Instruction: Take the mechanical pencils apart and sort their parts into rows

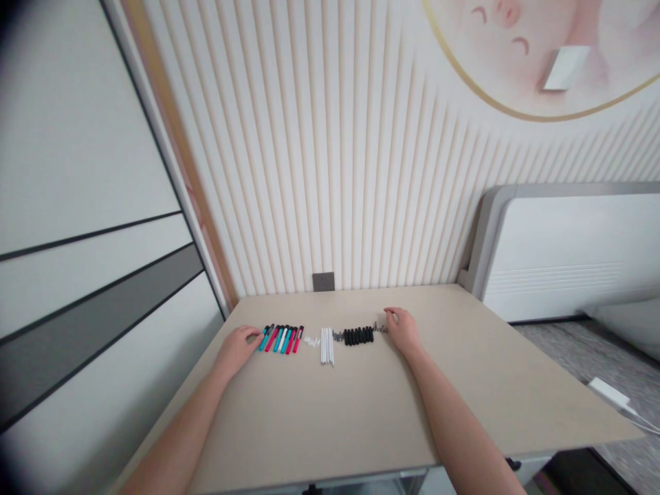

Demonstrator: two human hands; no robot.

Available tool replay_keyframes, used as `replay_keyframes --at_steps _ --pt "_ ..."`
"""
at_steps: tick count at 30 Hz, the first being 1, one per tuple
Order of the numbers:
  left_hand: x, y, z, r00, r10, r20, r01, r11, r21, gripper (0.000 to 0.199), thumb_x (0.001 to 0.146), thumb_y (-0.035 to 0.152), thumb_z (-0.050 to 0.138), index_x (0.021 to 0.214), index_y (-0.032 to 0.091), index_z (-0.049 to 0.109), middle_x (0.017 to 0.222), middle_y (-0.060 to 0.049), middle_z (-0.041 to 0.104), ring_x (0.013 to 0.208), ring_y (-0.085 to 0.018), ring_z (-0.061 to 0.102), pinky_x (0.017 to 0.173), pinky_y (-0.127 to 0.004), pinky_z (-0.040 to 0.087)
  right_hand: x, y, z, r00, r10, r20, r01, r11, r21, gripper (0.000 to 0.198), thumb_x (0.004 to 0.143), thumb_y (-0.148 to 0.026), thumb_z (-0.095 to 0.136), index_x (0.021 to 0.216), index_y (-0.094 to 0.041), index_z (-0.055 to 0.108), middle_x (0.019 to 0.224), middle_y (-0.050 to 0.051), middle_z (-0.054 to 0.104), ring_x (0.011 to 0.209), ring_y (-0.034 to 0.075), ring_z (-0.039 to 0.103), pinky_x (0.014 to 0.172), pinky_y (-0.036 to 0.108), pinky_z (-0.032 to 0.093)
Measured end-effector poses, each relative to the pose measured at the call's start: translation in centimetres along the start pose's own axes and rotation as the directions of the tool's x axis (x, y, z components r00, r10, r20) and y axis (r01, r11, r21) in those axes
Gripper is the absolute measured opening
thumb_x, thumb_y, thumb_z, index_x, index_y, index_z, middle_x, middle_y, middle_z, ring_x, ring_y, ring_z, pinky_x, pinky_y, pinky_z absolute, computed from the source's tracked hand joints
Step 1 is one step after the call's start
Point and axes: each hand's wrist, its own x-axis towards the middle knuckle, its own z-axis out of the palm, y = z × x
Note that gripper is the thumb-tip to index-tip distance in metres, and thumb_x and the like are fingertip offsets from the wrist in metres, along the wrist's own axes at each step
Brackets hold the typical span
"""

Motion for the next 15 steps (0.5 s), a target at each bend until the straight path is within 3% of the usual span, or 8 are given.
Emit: replay_keyframes --at_steps 6,12,15 --pt "-0.17 -0.24 -0.06 0.998 -0.064 -0.022 0.065 0.996 0.060 0.025 0.082 0.022 0.054 0.100 0.020 0.071 0.102 -0.010 0.072 0.096 -0.025 0.065 0.086 -0.035 0.045 -0.03 -0.28 -0.09 1.000 -0.019 0.008 0.019 1.000 0.000 0.037 0.088 -0.036 0.042 0.098 -0.017 0.072 0.103 0.012 0.073 0.099 0.027 0.065 0.090 0.042 0.048" --pt "-0.47 0.46 -0.46 0.998 -0.067 -0.010 0.068 0.982 0.178 0.020 0.084 0.030 0.058 0.097 0.024 0.071 0.097 -0.009 0.073 0.096 -0.029 0.064 0.081 -0.036 0.044 -0.12 -0.58 0.15 0.999 -0.032 0.011 0.032 0.999 0.005 0.036 0.087 -0.036 0.043 0.097 -0.017 0.073 0.103 0.011 0.073 0.100 0.027 0.065 0.092 0.042 0.047" --pt "-0.47 0.63 -0.48 0.997 -0.083 0.000 0.082 0.987 0.137 0.019 0.083 0.026 0.058 0.098 0.023 0.070 0.097 -0.009 0.073 0.096 -0.028 0.064 0.081 -0.035 0.045 -0.28 -0.76 0.19 0.999 -0.038 0.020 0.037 0.999 0.006 0.036 0.087 -0.035 0.043 0.098 -0.017 0.073 0.104 0.011 0.072 0.101 0.026 0.064 0.094 0.041 0.046"
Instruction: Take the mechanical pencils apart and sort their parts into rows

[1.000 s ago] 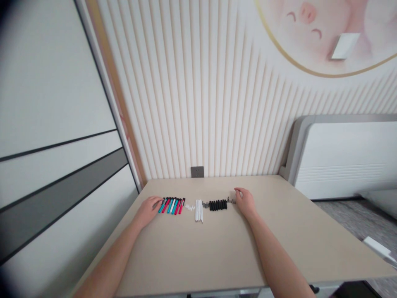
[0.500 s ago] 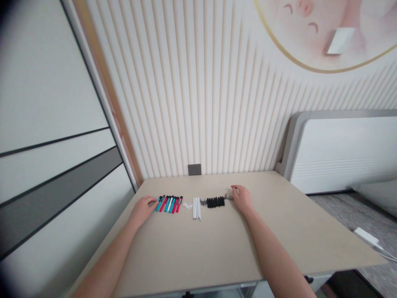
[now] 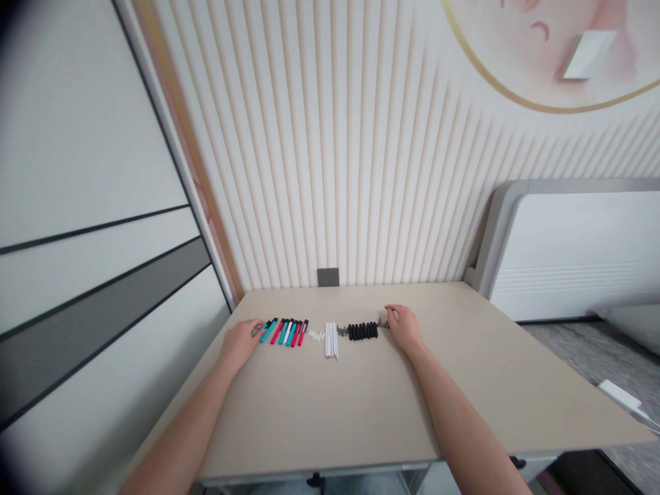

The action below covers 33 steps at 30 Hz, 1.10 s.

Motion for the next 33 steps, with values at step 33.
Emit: replay_keyframes --at_steps 33 --pt "-0.7 5.1 -0.6 0.993 -0.095 0.076 0.107 0.387 -0.916 0.048 0.074 0.049 0.070 0.109 0.017 0.060 0.084 -0.002 0.067 0.078 -0.018 0.066 0.070 -0.028 0.052 -3.4 -12.2 2.8 0.880 -0.414 0.235 0.429 0.903 -0.014 0.023 0.092 -0.025 0.050 0.103 -0.026 0.070 0.110 0.007 0.068 0.109 0.025 0.056 0.095 0.041 0.038"
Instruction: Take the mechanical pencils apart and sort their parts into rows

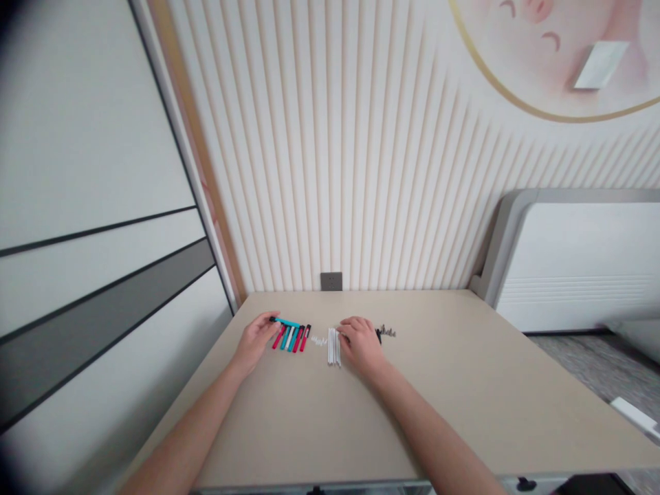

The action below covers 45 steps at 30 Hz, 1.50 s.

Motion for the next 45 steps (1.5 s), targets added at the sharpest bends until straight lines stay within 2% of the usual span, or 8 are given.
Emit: replay_keyframes --at_steps 4,11,18,22,25,28,33,45 --pt "-0.2 -0.2 0.5 0.995 -0.055 0.088 0.050 0.997 0.054 0.041 0.074 0.050 0.070 0.094 0.014 0.065 0.075 -0.003 0.068 0.067 -0.017 0.063 0.058 -0.025 0.047 1.0 -3.0 1.7 0.994 0.023 0.105 -0.018 0.999 -0.051 0.022 0.092 -0.027 0.052 0.103 -0.025 0.071 0.118 0.007 0.065 0.113 0.024 0.052 0.098 0.040 0.034" --pt "-0.2 -0.9 1.5 0.985 -0.041 0.166 0.032 0.998 0.057 0.038 0.073 0.045 0.072 0.091 0.013 0.068 0.078 -0.005 0.070 0.068 -0.016 0.061 0.061 -0.024 0.045 1.2 -2.5 2.7 0.981 0.049 0.187 -0.037 0.997 -0.068 0.019 0.090 -0.032 0.057 0.098 -0.026 0.073 0.117 0.005 0.066 0.114 0.022 0.051 0.100 0.038 0.029" --pt "-0.3 -1.0 1.7 0.980 -0.028 0.195 0.007 0.994 0.106 0.035 0.076 0.046 0.069 0.087 0.012 0.069 0.070 -0.002 0.065 0.062 -0.014 0.056 0.058 -0.023 0.041 1.3 -2.0 3.4 0.987 0.061 0.151 -0.064 0.998 0.010 0.014 0.089 -0.029 0.061 0.093 -0.026 0.074 0.111 0.004 0.068 0.109 0.021 0.054 0.099 0.039 0.031" --pt "-0.3 -1.1 1.7 0.982 -0.014 0.190 -0.006 0.995 0.102 0.037 0.077 0.048 0.068 0.090 0.013 0.068 0.071 -0.002 0.065 0.063 -0.014 0.056 0.058 -0.024 0.043 1.2 -1.8 3.1 0.996 0.063 0.071 -0.074 0.982 0.171 0.018 0.092 -0.029 0.056 0.096 -0.025 0.073 0.106 0.005 0.070 0.104 0.022 0.057 0.095 0.038 0.037" --pt "-0.2 -1.2 1.8 0.980 -0.001 0.197 -0.016 0.996 0.088 0.036 0.078 0.046 0.068 0.091 0.013 0.068 0.073 -0.003 0.067 0.065 -0.014 0.058 0.059 -0.024 0.044 0.7 -1.6 2.6 0.979 0.190 0.070 -0.202 0.894 0.400 0.024 0.093 -0.033 0.051 0.099 -0.021 0.071 0.095 0.006 0.072 0.085 0.019 0.062 0.079 0.032 0.046" --pt "-0.3 -1.1 2.0 0.977 0.010 0.214 -0.025 0.998 0.066 0.034 0.077 0.044 0.069 0.092 0.013 0.068 0.081 -0.006 0.069 0.071 -0.016 0.060 0.063 -0.025 0.045 -0.1 -1.6 2.2 0.957 0.270 0.103 -0.284 0.808 0.516 0.025 0.090 -0.035 0.054 0.098 -0.020 0.071 0.086 0.004 0.072 0.073 0.017 0.061 0.068 0.028 0.047" --pt "-0.4 -1.0 2.4 0.971 0.009 0.240 -0.027 0.997 0.071 0.032 0.078 0.042 0.069 0.093 0.014 0.068 0.079 -0.005 0.069 0.068 -0.015 0.059 0.063 -0.026 0.046 -0.4 -2.0 1.9 0.976 0.215 0.025 -0.196 0.825 0.531 0.022 0.089 -0.031 0.053 0.090 -0.020 0.072 0.087 0.005 0.072 0.074 0.016 0.060 0.070 0.027 0.046" --pt "-0.7 -1.1 3.1 0.953 0.018 0.303 -0.038 0.998 0.059 0.032 0.078 0.041 0.070 0.095 0.014 0.068 0.071 -0.002 0.064 0.062 -0.013 0.056 0.060 -0.025 0.043 -0.3 -2.5 2.1 0.974 0.227 0.023 -0.206 0.832 0.515 0.019 0.087 -0.031 0.058 0.091 -0.021 0.074 0.085 0.005 0.074 0.073 0.016 0.062 0.068 0.027 0.047"
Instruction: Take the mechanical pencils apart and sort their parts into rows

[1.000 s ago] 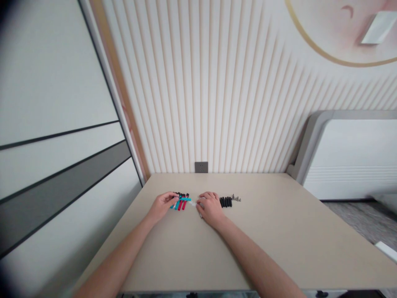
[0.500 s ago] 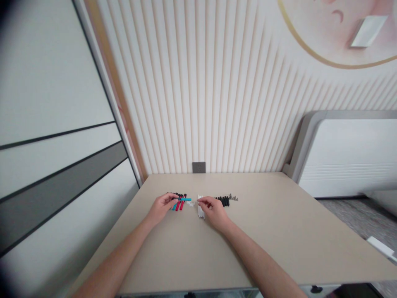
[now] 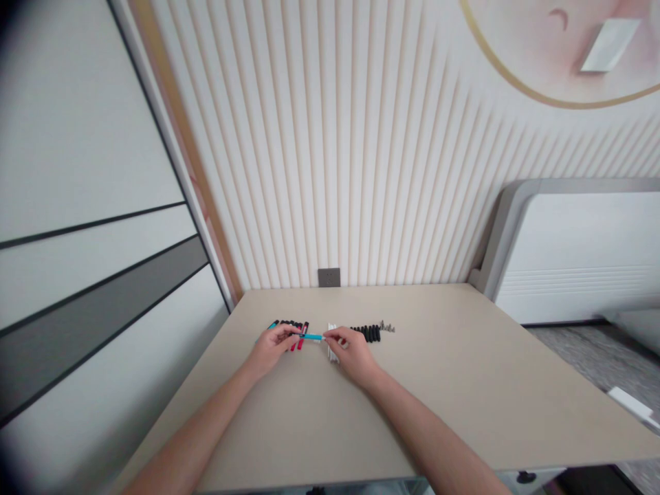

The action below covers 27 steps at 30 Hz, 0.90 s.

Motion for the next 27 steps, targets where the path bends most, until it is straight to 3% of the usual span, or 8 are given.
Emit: replay_keyframes --at_steps 6,18,23,25,27 --pt "-0.1 0.3 0.3 0.999 -0.032 0.015 0.032 0.999 0.009 0.031 0.077 0.042 0.069 0.093 0.015 0.067 0.070 -0.001 0.065 0.063 -0.013 0.056 0.060 -0.024 0.041 -0.1 -0.1 0.1 1.000 -0.015 0.012 0.015 1.000 -0.007 0.019 0.088 -0.029 0.058 0.091 -0.020 0.074 0.085 0.005 0.074 0.074 0.016 0.062 0.069 0.026 0.047" --pt "-0.6 1.3 0.7 0.989 -0.034 0.142 -0.001 0.970 0.244 0.032 0.078 0.042 0.067 0.096 0.016 0.072 0.064 0.000 0.061 0.056 -0.012 0.047 0.052 -0.023 0.031 0.1 -0.8 -0.3 1.000 -0.025 -0.007 0.026 0.999 0.033 0.026 0.089 -0.038 0.056 0.097 -0.020 0.073 0.091 0.007 0.073 0.077 0.018 0.063 0.072 0.030 0.050" --pt "-0.7 2.0 0.7 0.993 -0.048 0.110 0.047 0.999 0.009 0.041 0.080 0.049 0.065 0.100 0.014 0.067 0.086 -0.008 0.072 0.063 -0.014 0.055 0.061 -0.026 0.043 0.2 -1.2 -1.8 1.000 -0.021 -0.008 0.021 0.999 0.030 0.030 0.091 -0.039 0.054 0.107 -0.021 0.071 0.103 0.009 0.072 0.086 0.020 0.065 0.081 0.033 0.050" --pt "-0.7 2.2 0.4 0.999 -0.033 0.030 0.036 0.995 -0.090 0.043 0.083 0.051 0.061 0.103 0.013 0.063 0.092 -0.011 0.072 0.063 -0.014 0.056 0.063 -0.027 0.046 0.3 -1.0 -2.9 0.996 -0.064 0.054 0.068 0.996 -0.062 0.027 0.093 -0.036 0.051 0.103 -0.021 0.072 0.099 0.008 0.073 0.087 0.019 0.064 0.080 0.032 0.049" --pt "-0.7 2.2 0.0 0.998 -0.002 -0.060 -0.002 0.998 -0.066 0.040 0.086 0.049 0.058 0.104 0.013 0.062 0.091 -0.010 0.072 0.064 -0.014 0.057 0.064 -0.028 0.047 0.3 -0.8 -4.0 0.980 -0.096 0.172 0.129 0.974 -0.186 0.026 0.093 -0.031 0.050 0.099 -0.022 0.073 0.093 0.007 0.073 0.087 0.019 0.064 0.080 0.031 0.047"
